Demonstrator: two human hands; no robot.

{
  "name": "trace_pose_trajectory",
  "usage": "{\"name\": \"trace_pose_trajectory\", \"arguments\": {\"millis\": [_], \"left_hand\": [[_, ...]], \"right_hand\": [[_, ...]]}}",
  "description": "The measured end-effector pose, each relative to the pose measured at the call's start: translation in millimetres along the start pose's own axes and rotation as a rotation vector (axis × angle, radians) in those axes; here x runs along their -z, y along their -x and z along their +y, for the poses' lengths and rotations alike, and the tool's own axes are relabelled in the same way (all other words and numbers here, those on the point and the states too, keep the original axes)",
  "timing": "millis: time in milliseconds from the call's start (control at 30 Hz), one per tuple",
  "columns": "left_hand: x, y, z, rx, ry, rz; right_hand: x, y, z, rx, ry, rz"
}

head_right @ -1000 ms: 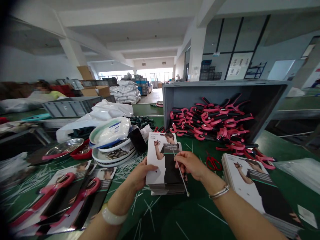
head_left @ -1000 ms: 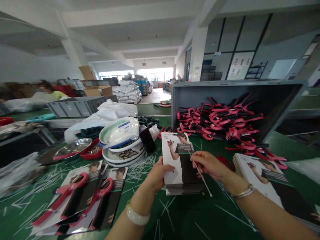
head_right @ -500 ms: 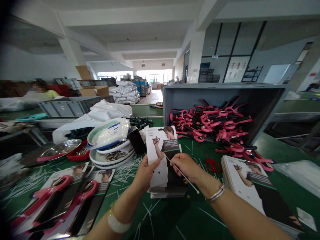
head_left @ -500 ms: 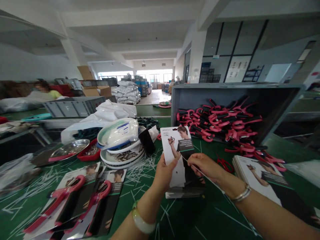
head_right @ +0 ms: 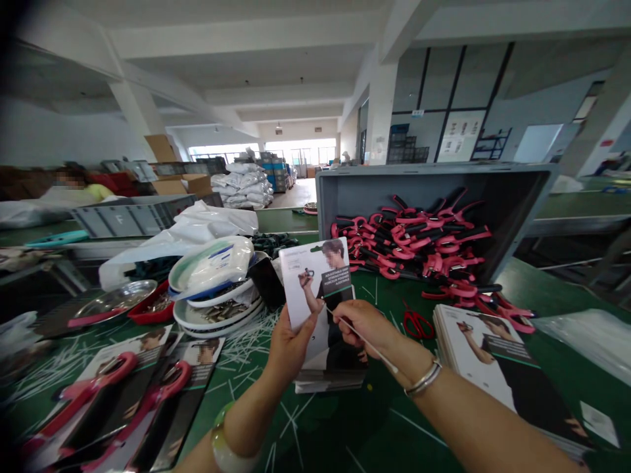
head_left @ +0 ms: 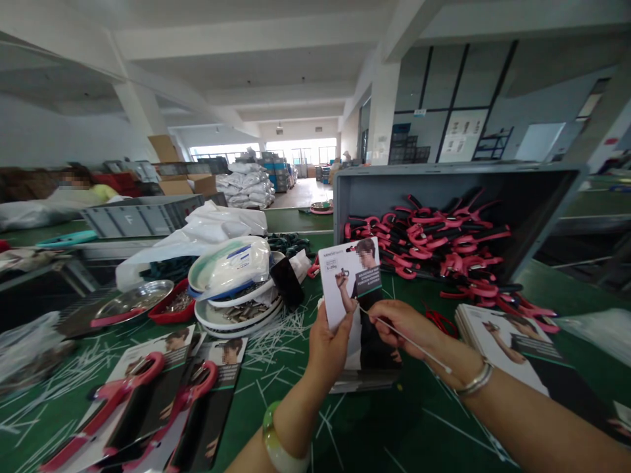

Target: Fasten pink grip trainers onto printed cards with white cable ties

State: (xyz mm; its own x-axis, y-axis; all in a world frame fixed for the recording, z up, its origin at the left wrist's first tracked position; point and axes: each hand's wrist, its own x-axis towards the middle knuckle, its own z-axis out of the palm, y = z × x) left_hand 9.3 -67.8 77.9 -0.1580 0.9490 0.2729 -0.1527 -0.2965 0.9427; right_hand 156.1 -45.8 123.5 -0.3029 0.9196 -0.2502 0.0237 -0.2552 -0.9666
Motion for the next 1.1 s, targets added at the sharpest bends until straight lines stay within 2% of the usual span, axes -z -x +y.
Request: {"name": "trace_pose_trajectory", "arguments": {"millis": [133,233,400,567,700,800,900,967,1033,1067,1100], "left_hand": [[-1.0,2,3,-0.023,0.049,-0.081],[-2.2,1,0,0.074,0.187,-0.134],[-1.2,-3,-6,0.15,0.21,-0.064],[5.1,-8,2,0.236,0.218,-0.006],[5.1,-7,3,0.197,0.241,-0.061],[0.7,-4,1,0.249,0.202,-0.112],[2.0,-6,2,0.329,0.272,-0.076],[7.3,-11,2,0.392,0.367,-0.06],[13.4,-15,2,0.439,0.452,-0.09],[15.8,-17,2,0.462,0.478,-0.106],[17.4,-18,1,0.487,0.49,-0.12]], "right_hand": [[-4,-1,-3,0.042,-0.045,-0.014],[-11,-6,-2,0.092,-0.008,0.025],[-13,-9,4,0.12,0.108,0.085],[-5,3,12,0.057,0.213,-0.051],[-7,10,15,0.055,0.252,0.014],[-11,9,11,0.059,0.233,0.027],[-4,5,3,0.052,0.234,-0.022],[8,0,-1,0.123,0.217,0.042],[22,-6,-3,0.229,0.155,0.213],[28,-9,-3,0.247,0.127,0.274],[32,-12,-1,0.232,0.108,0.281]]}}
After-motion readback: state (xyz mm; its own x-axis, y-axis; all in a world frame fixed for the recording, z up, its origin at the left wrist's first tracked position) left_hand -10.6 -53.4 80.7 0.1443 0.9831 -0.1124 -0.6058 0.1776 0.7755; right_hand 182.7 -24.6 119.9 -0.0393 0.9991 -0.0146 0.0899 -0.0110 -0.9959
